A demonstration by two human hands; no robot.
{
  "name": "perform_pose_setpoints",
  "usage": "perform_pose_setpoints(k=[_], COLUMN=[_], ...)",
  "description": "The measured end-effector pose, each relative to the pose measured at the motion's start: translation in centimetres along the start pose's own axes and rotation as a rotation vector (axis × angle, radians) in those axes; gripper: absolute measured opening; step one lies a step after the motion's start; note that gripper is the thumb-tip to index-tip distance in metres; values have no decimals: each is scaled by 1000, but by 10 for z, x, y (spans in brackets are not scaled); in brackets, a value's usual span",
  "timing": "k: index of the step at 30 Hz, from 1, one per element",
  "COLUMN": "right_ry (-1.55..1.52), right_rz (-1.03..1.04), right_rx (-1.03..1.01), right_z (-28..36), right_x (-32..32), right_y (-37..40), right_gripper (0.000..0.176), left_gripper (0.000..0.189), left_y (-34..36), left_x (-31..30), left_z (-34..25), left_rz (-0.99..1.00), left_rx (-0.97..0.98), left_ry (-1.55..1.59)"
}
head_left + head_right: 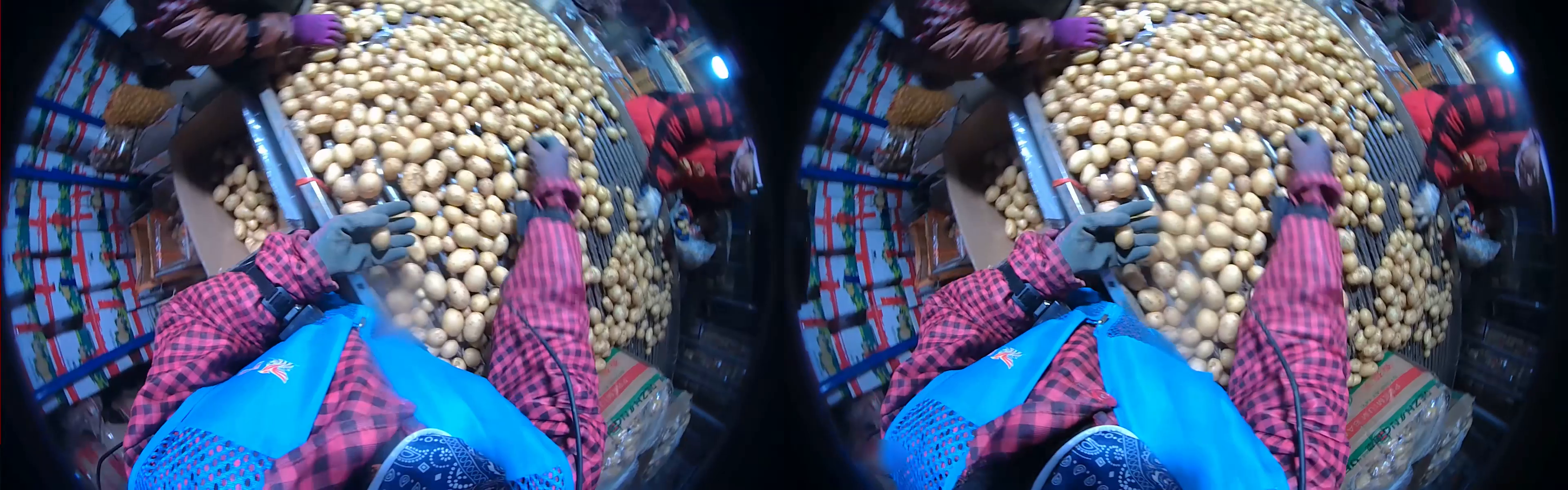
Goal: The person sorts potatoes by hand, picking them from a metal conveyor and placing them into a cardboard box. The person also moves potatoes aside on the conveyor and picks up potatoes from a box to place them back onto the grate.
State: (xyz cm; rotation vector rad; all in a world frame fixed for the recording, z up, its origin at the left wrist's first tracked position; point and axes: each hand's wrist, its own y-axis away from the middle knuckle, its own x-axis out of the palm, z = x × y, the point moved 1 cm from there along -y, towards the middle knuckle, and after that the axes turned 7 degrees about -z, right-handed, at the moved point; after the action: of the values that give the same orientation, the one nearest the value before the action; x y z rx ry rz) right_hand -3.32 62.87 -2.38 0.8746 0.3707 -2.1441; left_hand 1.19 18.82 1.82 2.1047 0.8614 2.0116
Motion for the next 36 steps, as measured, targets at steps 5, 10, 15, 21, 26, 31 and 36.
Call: perform_pose_setpoints(k=[5, 10, 15, 21, 26, 31, 36], right_ry=[-608, -641, -773, -689, -620, -617, -1024], right_rz=[101, 473, 688, 904, 926, 1080, 1666], right_rx=[58, 271, 189, 72, -98, -58, 210], right_z=[85, 152, 199, 239, 264, 319, 475], right_x=[-15, 31, 80, 129, 161, 200, 327], right_y=[158, 258, 288, 299, 313, 316, 310], right_gripper=[24, 31, 32, 32, 32, 33, 35], left_gripper=[59, 54, 41, 51, 44, 45, 57], left_y=[27, 60, 118, 146, 269, 405, 429], left_x=[-23, -44, -43, -113, -142, -255, -401], left_z=[-6, -4, -32, -58, -78, -27, 49], left_rz=[154, 491, 41, 231, -450, -1407, -2002], left_rx=[0, 524, 555, 300, 989, 1111, 1008], left_ry=[162, -7, -141, 321, -117, -305, -643])
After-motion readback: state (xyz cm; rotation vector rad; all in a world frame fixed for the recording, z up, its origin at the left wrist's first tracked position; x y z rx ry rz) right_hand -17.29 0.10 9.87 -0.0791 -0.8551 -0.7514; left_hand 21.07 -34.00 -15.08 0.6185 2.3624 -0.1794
